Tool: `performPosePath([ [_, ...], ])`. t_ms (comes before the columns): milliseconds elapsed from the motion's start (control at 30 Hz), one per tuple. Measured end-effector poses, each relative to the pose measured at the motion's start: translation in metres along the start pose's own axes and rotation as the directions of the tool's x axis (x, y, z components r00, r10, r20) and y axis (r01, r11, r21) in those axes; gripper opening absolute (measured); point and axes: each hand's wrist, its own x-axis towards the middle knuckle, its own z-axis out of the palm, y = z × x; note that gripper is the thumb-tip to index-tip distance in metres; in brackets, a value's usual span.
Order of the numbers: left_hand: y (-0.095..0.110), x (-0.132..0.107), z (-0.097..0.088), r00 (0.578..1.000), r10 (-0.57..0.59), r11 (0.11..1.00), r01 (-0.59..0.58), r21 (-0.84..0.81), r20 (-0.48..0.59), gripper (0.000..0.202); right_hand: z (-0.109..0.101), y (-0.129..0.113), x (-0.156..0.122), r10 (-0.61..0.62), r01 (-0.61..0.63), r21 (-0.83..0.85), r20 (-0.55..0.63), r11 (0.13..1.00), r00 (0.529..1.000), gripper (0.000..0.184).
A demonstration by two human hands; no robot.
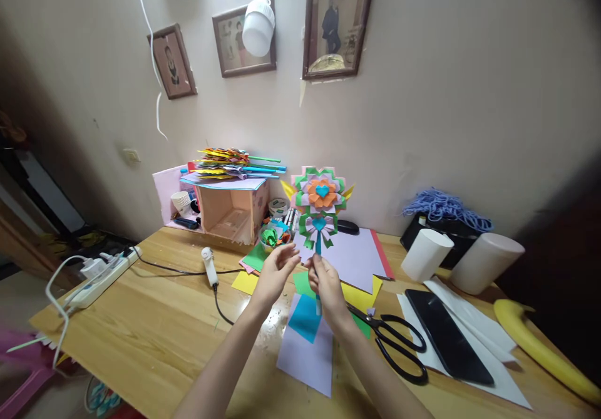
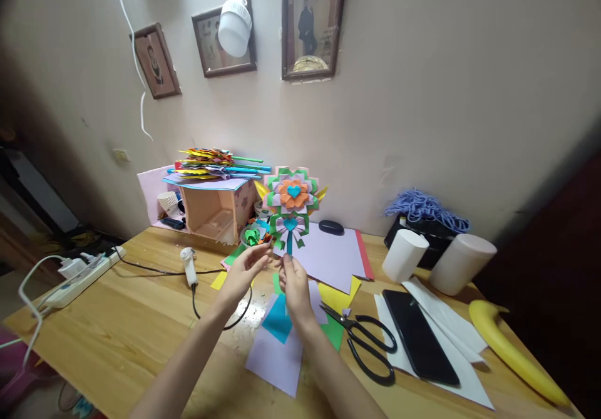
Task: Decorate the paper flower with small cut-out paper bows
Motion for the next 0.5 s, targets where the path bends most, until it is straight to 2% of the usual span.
performPosePath([
  [133, -0.022, -0.009, -0.018, 0.997, -0.076, 0.981, 0.070, 0.181, 0.027, 0.042, -0.025, -0.014, 0.018, -0.055, 0.055, -0.007, -0.025, 0.998, 0.998, 0.042],
  [300, -0.054, -0.018, -0.039, 0.987, -0.162, 0.883, 0.138, 0.449, 0.016, 0.050, -0.052, -0.019, 0.038, -0.131, 0.127, -0.045, -0.101, 0.991, 0.986, 0.041],
  [433, -0.071, -0.020, -0.050, 0.995, -0.077, 0.787, 0.023, 0.617, 0.061, 0.055, -0.067, -0.015, 0.048, -0.154, 0.143, -0.076, -0.169, 0.987, 0.974, 0.041],
  [500, -0.078, -0.021, -0.053, 0.989, -0.098, 0.730, -0.007, 0.684, 0.114, 0.053, -0.074, -0.013, 0.052, -0.188, 0.169, -0.103, -0.218, 0.980, 0.958, 0.042],
])
